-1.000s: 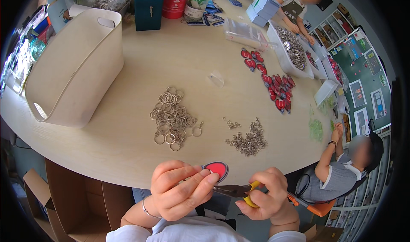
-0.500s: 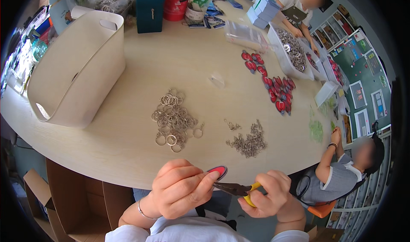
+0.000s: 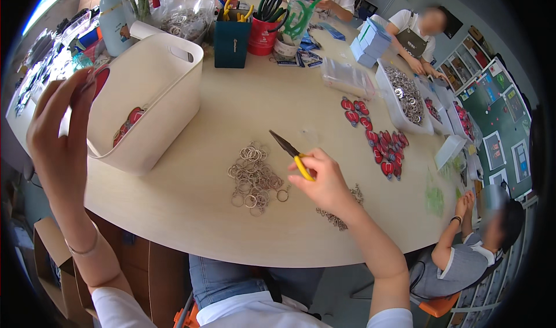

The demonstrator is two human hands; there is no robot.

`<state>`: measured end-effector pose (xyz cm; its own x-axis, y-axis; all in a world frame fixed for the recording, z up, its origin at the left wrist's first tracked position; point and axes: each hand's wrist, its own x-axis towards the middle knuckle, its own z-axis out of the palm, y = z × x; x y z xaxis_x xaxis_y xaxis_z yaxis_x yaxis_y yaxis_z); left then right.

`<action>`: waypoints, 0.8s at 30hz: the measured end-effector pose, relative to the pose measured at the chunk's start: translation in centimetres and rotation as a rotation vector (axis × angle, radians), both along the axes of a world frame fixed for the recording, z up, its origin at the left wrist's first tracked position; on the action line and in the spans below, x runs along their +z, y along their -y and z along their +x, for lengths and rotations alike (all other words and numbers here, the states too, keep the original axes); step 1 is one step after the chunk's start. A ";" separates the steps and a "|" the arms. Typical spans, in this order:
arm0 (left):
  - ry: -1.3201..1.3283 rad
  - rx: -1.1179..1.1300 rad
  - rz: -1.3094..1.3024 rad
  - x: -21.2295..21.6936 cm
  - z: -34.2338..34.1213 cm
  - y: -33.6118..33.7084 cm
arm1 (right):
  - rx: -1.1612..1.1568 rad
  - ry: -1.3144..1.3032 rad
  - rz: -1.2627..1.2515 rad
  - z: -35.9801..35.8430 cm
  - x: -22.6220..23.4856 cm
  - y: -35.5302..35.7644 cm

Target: The person uses pliers to attach metal split rings to red heart-shaped charms and then connects them to larger key rings. They place the finished keychains into a white plastic bin on the table. The process is repeated continuously with components from piles on the table.

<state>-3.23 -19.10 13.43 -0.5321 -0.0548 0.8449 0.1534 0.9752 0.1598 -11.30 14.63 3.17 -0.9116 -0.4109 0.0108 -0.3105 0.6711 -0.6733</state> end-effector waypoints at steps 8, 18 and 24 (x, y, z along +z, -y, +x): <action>1.109 -0.094 -0.193 -2.5 -6.0 9.1 | -0.059 0.086 0.165 -6.0 -5.1 6.1; 0.297 -0.566 0.753 -3.4 0.1 -2.8 | -0.121 0.161 -0.113 -3.1 -1.8 1.3; 1.280 -0.981 2.127 -12.9 3.3 -15.7 | -0.036 0.080 -0.207 2.0 0.9 -0.2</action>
